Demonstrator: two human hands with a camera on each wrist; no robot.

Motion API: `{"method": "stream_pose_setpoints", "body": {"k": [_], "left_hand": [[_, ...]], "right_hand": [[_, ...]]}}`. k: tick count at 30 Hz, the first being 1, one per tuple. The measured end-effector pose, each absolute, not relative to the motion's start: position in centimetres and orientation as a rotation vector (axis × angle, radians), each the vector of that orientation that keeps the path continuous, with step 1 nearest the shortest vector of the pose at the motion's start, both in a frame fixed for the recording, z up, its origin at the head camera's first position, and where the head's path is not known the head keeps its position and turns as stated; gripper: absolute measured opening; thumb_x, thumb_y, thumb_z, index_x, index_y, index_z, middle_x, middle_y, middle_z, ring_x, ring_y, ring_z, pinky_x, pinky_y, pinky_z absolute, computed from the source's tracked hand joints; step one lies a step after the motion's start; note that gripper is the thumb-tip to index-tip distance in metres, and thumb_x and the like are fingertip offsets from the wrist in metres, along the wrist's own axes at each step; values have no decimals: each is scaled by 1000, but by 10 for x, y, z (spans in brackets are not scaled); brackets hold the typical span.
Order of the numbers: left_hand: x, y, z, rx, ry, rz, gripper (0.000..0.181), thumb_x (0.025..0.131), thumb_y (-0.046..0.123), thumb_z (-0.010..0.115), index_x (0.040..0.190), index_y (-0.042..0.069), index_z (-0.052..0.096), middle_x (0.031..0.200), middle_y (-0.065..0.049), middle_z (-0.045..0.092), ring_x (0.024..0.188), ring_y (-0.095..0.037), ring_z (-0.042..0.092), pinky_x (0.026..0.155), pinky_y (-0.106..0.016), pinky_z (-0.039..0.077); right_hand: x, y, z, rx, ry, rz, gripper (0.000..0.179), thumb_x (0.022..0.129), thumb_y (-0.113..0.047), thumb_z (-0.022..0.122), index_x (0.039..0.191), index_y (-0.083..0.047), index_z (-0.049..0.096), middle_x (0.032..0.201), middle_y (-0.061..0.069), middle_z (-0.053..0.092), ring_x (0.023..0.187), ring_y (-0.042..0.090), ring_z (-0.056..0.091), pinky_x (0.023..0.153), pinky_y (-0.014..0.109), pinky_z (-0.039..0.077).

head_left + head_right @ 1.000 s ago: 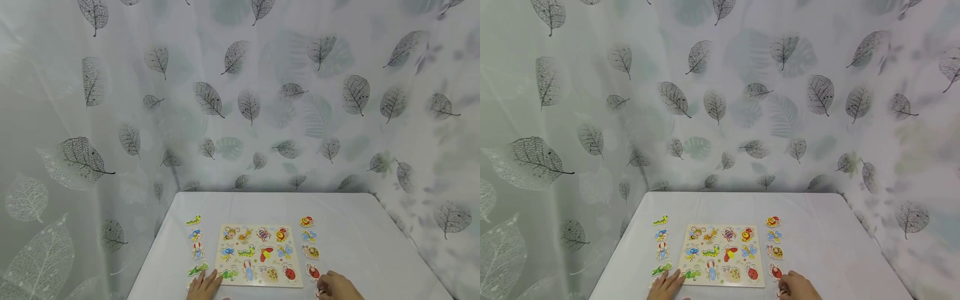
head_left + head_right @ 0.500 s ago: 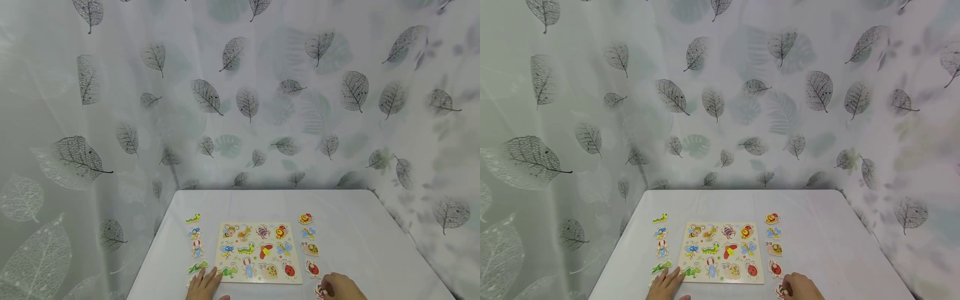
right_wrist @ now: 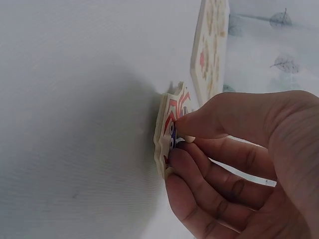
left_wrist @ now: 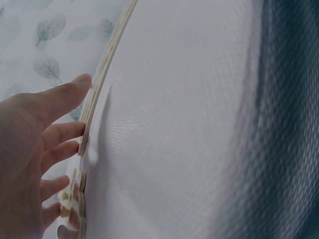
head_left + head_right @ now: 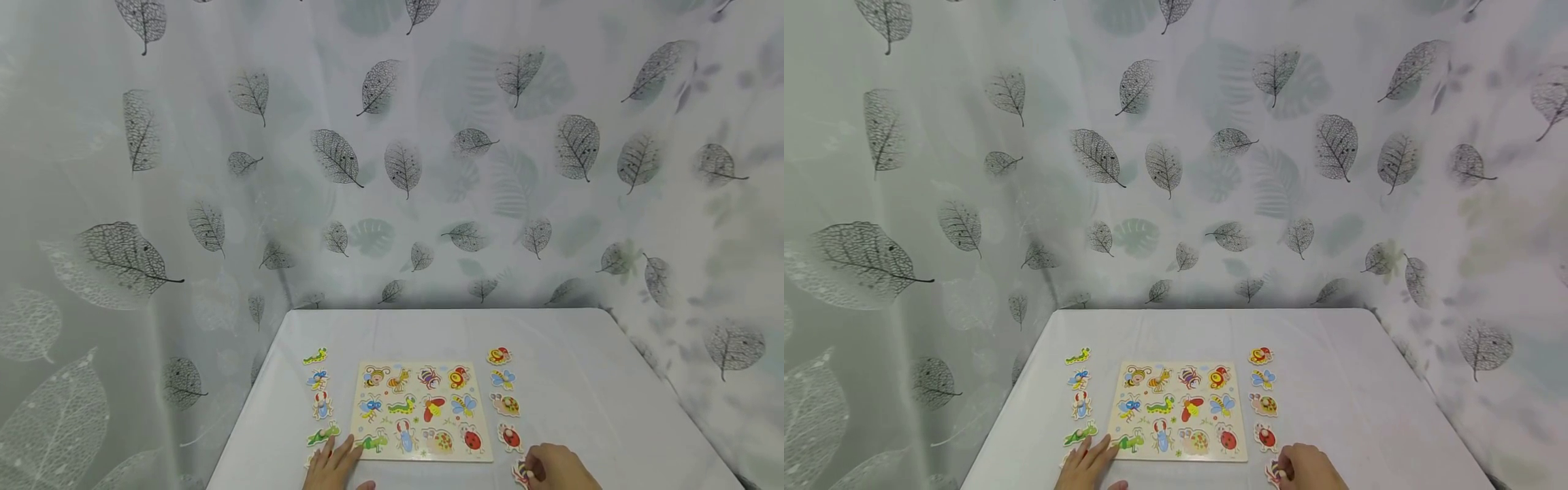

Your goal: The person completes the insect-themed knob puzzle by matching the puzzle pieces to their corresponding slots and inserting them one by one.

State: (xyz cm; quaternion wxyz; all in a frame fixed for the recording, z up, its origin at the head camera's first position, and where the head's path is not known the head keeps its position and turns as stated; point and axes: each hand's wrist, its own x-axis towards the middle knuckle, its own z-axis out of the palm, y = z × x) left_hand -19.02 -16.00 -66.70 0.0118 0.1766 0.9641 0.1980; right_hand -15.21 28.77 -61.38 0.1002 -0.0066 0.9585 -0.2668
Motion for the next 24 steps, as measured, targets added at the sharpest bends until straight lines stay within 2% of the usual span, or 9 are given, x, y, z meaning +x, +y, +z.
{"method": "stream_pose_setpoints", "body": {"k": [6, 14, 24], "left_hand": [[-192, -161, -667, 529, 2966, 655, 87, 88, 82, 55, 142, 14, 63, 154, -12, 54, 147, -51, 36, 114, -77, 26], [-191, -161, -668, 541, 2966, 621, 87, 88, 82, 55, 141, 13, 63, 154, -12, 54, 147, -51, 36, 115, -76, 26], [-189, -161, -667, 553, 2990, 626, 82, 90, 78, 58, 141, 13, 64, 154, -11, 53, 147, -50, 36, 115, -74, 27]], "right_hand": [[-159, 282, -604, 7, 2896, -829, 19, 79, -11, 86, 79, -17, 68, 69, -9, 56, 66, 10, 50, 60, 26, 46], [-178, 276, -596, -328, 3108, -894, 19, 75, -7, 86, 78, -16, 69, 71, -15, 60, 64, -4, 51, 57, 22, 49], [-200, 258, -578, -264, 3105, -864, 19, 78, -7, 86, 80, -16, 70, 72, -14, 61, 66, 0, 54, 59, 21, 51]]}}
